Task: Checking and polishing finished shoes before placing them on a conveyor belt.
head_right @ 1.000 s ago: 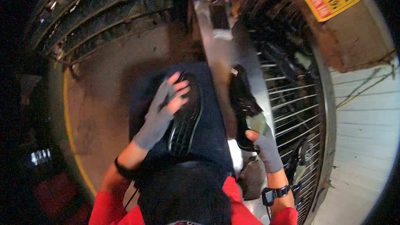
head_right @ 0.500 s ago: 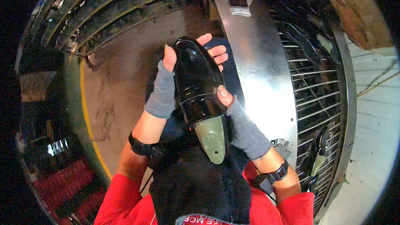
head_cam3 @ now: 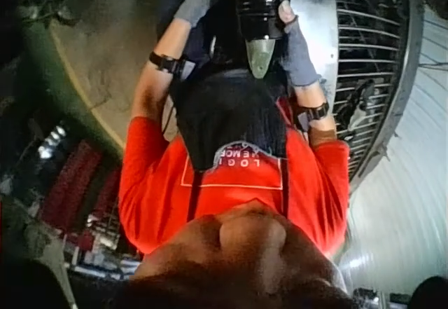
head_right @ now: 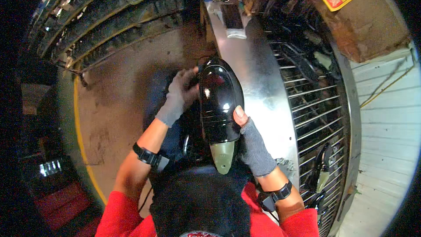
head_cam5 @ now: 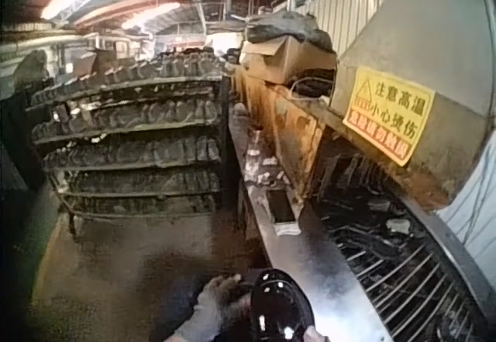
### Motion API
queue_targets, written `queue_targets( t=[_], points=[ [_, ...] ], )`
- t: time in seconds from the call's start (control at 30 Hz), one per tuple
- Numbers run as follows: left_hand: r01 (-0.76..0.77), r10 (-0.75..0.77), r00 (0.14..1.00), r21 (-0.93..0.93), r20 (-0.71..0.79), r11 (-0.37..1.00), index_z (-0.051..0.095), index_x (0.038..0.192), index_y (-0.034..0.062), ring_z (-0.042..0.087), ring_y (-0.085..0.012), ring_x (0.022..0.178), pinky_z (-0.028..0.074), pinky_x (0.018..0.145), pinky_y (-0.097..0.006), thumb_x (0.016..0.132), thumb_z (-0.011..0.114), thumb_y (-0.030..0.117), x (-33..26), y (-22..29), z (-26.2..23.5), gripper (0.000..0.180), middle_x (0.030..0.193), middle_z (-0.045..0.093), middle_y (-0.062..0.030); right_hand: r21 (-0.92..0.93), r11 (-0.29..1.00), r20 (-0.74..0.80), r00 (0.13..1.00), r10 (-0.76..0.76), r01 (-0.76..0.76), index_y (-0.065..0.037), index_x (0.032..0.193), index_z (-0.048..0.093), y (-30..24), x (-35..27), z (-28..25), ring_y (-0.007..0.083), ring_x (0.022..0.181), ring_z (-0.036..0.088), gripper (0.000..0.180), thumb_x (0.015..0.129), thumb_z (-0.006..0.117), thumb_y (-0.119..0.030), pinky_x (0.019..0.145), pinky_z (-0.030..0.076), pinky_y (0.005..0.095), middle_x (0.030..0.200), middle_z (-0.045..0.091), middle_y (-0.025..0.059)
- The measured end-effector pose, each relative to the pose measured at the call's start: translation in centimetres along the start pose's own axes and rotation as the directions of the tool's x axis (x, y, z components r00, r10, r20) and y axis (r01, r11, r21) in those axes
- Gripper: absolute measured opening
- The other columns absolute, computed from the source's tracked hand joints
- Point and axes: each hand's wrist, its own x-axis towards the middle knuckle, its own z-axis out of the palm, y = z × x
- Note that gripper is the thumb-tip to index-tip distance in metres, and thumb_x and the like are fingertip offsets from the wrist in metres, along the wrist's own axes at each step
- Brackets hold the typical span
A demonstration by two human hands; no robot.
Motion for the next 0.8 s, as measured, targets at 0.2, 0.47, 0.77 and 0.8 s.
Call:
queue_targets(
  t=[0.2, 0.47, 0.77, 0.8],
  points=[
    [0.438, -0.45, 0.891, -0.363, 0.055, 0.822, 0.063, 0.134, 0.0001, 0.068, -0.0226, 0.112, 0.054, 0.1, -0.035, 0.091, 0.079, 0.02, -1.3, 0.8, -0.2, 0.049, 0.122, 0.073, -0.0134, -0.046, 0.999, -0.106, 0.994, 0.013, -0.018, 0.009, 0.14, 0.053, -0.2, 0.6, -4.7, 0.044, 0.103, 0.074, 0.105, 0.09, 0.054, -0.083, 0.095, 0.062, 0.0546, 0.119, 0.07, 0.0329],
    [0.291, -0.232, 0.954, -0.757, 0.188, 0.585, 0.05, 0.151, 0.0017, 0.066, -0.0249, 0.122, 0.054, 0.107, -0.038, 0.111, 0.037, 0.058, 0.0, 5.1, -2.9, 0.07, 0.139, 0.065, -0.0211, 0.332, 0.878, 0.223, 0.933, 0.283, -0.345, 0.01, 0.139, 0.053, 3.4, 3.6, -1.7, 0.0562, 0.1, 0.07, 0.12, 0.085, 0.037, -0.096, 0.096, 0.056, 0.0676, 0.117, 0.067, 0.0385],
    [0.436, -0.272, 0.9, -0.749, 0.342, 0.499, 0.045, 0.157, 0.0038, 0.068, -0.0215, 0.116, 0.057, 0.102, -0.035, 0.113, 0.023, 0.059, -0.4, 6.5, -3.9, 0.073, 0.141, 0.066, -0.0181, 0.142, 0.94, 0.027, 0.951, 0.309, -0.31, 0.005, 0.144, 0.05, 7.1, 5.1, -3.3, 0.0452, 0.104, 0.07, 0.093, 0.098, 0.046, -0.076, 0.094, 0.058, 0.0575, 0.123, 0.067, 0.0268],
    [0.436, -0.269, 0.9, -0.75, 0.344, 0.497, 0.045, 0.157, 0.0038, 0.068, -0.0215, 0.116, 0.057, 0.102, -0.035, 0.113, 0.023, 0.059, -0.4, 6.5, -3.8, 0.073, 0.141, 0.066, -0.0181, 0.168, 0.945, -0.026, 0.957, 0.29, -0.282, 0.0, 0.142, 0.055, 6.8, 5.2, -3.0, 0.0282, 0.1, 0.075, 0.072, 0.109, 0.042, -0.062, 0.087, 0.065, 0.043, 0.124, 0.072, 0.0149]
  ],
)
